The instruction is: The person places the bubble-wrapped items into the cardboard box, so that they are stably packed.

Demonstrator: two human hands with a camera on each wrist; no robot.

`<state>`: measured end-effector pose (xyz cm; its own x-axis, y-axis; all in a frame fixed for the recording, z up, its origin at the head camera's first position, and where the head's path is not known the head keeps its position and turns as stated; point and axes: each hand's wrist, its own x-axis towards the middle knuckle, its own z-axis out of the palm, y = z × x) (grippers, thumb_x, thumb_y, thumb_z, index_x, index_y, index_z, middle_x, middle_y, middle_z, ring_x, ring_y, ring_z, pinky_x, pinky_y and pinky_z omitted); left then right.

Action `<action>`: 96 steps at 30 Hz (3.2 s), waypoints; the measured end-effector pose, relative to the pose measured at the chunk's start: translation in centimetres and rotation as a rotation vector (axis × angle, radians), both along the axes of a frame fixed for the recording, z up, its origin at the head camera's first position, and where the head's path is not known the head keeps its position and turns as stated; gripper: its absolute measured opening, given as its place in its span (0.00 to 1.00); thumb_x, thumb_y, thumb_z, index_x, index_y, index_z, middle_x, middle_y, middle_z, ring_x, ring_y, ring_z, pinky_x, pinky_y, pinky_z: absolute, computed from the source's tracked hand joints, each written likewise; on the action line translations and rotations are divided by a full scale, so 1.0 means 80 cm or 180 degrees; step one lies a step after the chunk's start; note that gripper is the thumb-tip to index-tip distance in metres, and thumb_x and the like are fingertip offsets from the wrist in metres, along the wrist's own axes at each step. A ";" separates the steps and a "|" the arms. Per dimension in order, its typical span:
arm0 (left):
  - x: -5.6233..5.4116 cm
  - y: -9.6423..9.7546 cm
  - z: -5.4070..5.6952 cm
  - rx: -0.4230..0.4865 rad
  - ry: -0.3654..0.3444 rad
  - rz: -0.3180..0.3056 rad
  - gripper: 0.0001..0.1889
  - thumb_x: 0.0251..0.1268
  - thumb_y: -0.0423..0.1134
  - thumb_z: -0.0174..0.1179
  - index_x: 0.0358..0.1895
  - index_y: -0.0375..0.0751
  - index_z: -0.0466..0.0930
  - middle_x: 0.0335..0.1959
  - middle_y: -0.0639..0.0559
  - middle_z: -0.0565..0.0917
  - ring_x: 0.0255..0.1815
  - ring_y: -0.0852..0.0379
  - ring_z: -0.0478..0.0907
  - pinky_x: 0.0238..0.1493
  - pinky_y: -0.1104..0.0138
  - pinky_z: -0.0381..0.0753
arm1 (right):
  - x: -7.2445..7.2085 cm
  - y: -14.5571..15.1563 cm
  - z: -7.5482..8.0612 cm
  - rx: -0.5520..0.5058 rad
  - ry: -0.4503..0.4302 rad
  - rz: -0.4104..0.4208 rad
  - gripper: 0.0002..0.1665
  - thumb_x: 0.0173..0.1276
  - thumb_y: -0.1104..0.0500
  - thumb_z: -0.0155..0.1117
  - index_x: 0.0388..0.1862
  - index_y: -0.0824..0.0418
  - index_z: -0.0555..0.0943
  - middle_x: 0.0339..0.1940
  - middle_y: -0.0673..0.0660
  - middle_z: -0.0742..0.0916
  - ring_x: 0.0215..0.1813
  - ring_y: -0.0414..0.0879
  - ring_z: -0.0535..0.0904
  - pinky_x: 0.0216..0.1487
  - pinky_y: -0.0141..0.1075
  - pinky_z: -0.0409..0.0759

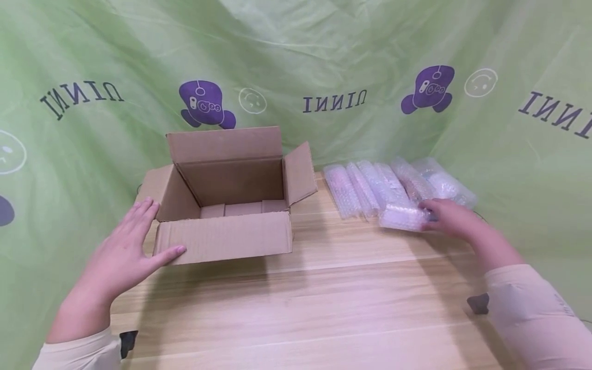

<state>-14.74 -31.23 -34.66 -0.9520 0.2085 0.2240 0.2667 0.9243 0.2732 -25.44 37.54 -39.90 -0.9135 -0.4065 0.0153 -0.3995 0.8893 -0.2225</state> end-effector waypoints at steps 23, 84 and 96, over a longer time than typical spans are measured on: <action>-0.001 0.001 0.000 0.0014 0.0022 -0.0014 0.56 0.57 0.66 0.64 0.80 0.45 0.41 0.81 0.45 0.44 0.82 0.44 0.38 0.79 0.47 0.40 | -0.044 -0.126 0.177 -0.0050 0.0115 0.0173 0.35 0.65 0.41 0.68 0.62 0.63 0.74 0.56 0.65 0.83 0.60 0.62 0.77 0.63 0.59 0.72; 0.003 0.001 0.001 -0.0050 -0.0009 0.0022 0.57 0.58 0.67 0.62 0.80 0.44 0.39 0.81 0.45 0.42 0.81 0.42 0.38 0.78 0.43 0.43 | -0.094 -0.525 0.250 0.0760 -0.0125 0.1211 0.21 0.69 0.41 0.63 0.46 0.54 0.71 0.39 0.49 0.75 0.43 0.43 0.71 0.45 0.35 0.72; 0.004 0.002 0.000 -0.0053 0.0085 -0.0003 0.57 0.57 0.66 0.63 0.80 0.43 0.42 0.81 0.42 0.45 0.81 0.42 0.40 0.78 0.44 0.44 | -0.098 -0.545 0.207 0.1017 -0.0078 0.1200 0.24 0.66 0.40 0.65 0.51 0.54 0.75 0.47 0.49 0.81 0.48 0.43 0.77 0.52 0.38 0.78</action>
<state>-14.43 -31.08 -34.64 -0.9456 0.2133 0.2458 0.2746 0.9284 0.2504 -33.31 -6.06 -23.37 -0.7004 -0.6897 -0.1837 -0.7047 0.7091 0.0244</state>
